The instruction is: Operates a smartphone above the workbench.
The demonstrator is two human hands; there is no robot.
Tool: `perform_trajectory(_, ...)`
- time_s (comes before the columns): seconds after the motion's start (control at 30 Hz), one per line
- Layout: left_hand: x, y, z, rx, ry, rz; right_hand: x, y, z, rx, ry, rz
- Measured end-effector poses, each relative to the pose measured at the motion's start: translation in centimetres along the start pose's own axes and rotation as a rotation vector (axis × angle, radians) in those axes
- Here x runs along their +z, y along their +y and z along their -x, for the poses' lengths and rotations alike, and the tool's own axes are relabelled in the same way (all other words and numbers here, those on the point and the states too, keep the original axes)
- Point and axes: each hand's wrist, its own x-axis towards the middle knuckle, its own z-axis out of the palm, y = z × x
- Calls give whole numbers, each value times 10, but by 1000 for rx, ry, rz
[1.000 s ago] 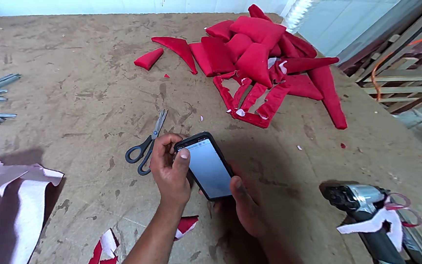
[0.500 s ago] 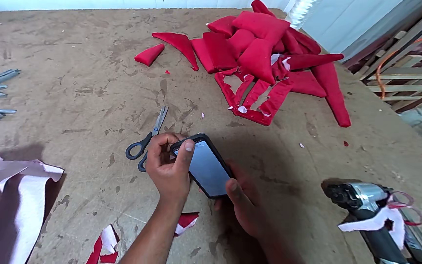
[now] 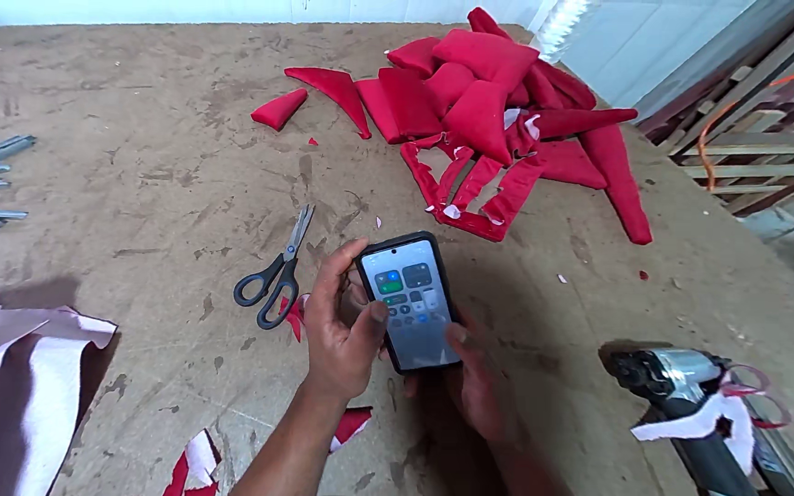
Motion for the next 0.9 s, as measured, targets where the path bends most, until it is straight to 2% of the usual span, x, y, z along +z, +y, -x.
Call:
perform_trajectory(0.13,1,1,-1,-88,-108,66,3,-8,-1,11,-15,-60)
perform_trajectory(0.3,1,-1,-1,-133,-193,120,8,-10,-2,2,29,-13)
perform_trajectory(0.53,1,-1,-1,-201,-234,170,0,-2,-5,-48,10,-84)
perform_trajectory(0.9,5,0,-1,-203,-284,144,-3,2,-3,-106,34,-155)
